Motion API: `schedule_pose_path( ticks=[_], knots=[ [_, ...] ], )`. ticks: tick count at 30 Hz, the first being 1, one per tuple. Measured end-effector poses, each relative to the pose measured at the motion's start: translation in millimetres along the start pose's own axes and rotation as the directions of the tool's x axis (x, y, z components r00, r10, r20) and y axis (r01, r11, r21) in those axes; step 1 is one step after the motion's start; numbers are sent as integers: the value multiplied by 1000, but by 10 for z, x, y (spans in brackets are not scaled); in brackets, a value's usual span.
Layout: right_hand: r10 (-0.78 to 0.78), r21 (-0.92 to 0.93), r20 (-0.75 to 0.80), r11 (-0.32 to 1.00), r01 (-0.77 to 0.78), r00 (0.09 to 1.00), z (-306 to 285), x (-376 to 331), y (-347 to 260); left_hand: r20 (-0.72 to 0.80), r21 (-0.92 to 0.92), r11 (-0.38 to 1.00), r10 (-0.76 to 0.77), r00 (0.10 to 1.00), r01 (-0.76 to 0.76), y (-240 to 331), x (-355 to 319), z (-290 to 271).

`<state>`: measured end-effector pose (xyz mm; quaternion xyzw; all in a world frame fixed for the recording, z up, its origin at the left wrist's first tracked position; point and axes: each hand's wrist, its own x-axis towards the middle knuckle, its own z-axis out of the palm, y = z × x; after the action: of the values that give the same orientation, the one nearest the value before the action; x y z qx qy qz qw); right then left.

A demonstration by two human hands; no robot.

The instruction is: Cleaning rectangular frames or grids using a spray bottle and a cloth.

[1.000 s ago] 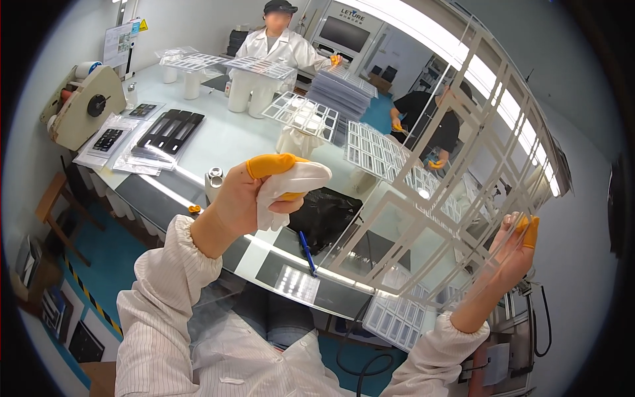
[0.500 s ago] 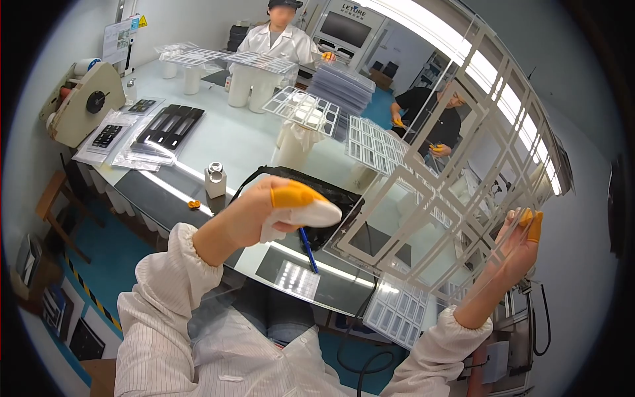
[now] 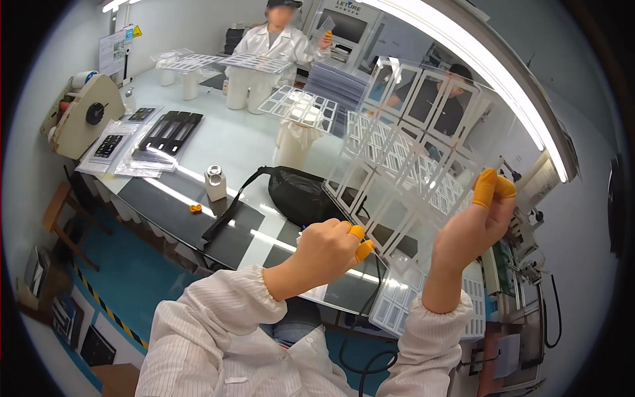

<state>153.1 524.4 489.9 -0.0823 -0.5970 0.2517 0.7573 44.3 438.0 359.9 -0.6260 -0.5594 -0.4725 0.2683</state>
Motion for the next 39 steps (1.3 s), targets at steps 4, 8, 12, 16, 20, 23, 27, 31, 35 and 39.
schedule_pose_path(
  ticks=[4,8,12,16,20,23,27,31,35,39],
  knots=[
    [4,-5,150,1000,-3,989,158,-139,-11,-19,117,993,-7,1000,9,-153,-77,72],
    [42,-34,353,999,-32,935,119,-186,164,-128,-31,992,-123,984,120,-432,-8,32],
    [202,-213,513,971,-104,835,-191,-345,446,80,-580,647,-561,824,496,-1012,137,-25],
    [476,-431,579,868,-247,662,-589,-636,607,358,-740,163,-726,587,653,-1749,550,-55],
    [665,-602,535,733,-317,521,-1287,-897,721,475,-806,14,-581,661,592,-2384,774,146],
    [848,-599,328,528,-602,417,-1728,-1148,703,546,-775,-64,-570,614,629,-2817,766,222],
    [927,-554,141,364,-749,346,-2197,-1377,658,609,-743,-152,-555,566,651,-3078,745,281],
    [945,-532,54,300,-792,322,-2234,-1437,682,683,-575,-112,-611,400,811,-3134,675,277],
    [923,-579,130,367,-728,362,-2081,-1480,822,723,-435,-211,-662,199,876,-3103,597,274],
    [921,-555,153,380,-740,358,-1973,-1505,880,751,-381,-242,-644,145,892,-3142,532,237]
  ],
)
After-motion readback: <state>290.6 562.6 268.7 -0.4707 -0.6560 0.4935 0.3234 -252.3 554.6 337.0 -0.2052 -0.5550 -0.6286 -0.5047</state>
